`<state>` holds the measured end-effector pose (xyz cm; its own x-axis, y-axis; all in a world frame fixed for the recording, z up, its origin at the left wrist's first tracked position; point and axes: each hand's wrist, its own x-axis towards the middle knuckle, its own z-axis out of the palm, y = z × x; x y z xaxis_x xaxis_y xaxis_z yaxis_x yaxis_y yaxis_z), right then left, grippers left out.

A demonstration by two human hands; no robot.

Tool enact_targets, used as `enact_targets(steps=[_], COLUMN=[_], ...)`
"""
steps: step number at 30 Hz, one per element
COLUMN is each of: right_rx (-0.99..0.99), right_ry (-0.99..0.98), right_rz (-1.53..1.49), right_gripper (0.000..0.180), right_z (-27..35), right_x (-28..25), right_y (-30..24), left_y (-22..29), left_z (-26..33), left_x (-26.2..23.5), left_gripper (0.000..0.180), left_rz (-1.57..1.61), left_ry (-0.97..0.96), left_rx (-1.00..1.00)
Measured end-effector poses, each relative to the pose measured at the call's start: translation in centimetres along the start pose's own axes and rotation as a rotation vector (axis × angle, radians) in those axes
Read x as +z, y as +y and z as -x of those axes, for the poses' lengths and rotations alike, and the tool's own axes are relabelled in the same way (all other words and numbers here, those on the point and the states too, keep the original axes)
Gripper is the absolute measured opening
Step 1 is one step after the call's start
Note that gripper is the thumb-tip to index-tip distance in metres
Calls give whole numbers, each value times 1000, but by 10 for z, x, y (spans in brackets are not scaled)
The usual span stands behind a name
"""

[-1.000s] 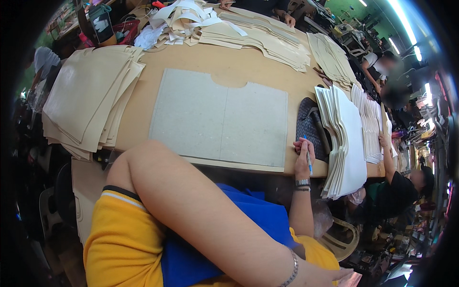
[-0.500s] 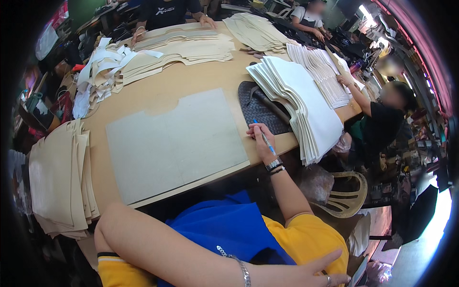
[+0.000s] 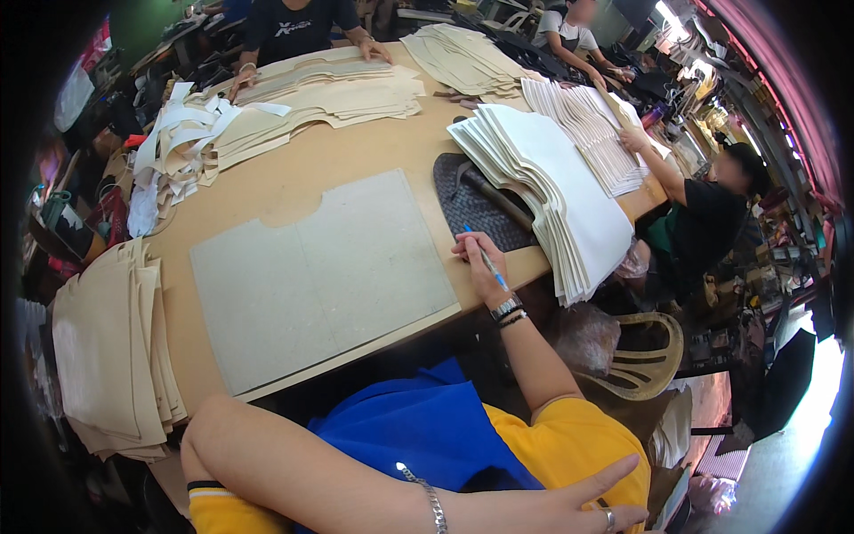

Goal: The person traces the outline of a cardboard pattern onto a stack of beige fabric pieces using a blue pen. They repeatedly lift the pattern, move the marked fabric to a side pile, and place a new fabric piece under the pattern to continue the process.

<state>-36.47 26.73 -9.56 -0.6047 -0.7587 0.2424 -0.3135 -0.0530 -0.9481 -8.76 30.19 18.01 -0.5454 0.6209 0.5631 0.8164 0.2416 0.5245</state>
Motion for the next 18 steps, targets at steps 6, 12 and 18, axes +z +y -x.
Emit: enact_targets(steps=[6,12,18], right_rx=[0,-16,-21], right_ry=[10,2,3], right_rz=[-7,-9,-5], right_gripper=[24,25,24], right_z=[1,0,0], right_x=[-1,0,0], right_y=[1,-1,-1], left_y=[-5,-2,-3], left_z=[1,6,5], left_x=[6,-8,5], left_gripper=[45,42,46], left_rz=[102,136,135], left_ry=[105,57,110], left_rx=[96,5,19])
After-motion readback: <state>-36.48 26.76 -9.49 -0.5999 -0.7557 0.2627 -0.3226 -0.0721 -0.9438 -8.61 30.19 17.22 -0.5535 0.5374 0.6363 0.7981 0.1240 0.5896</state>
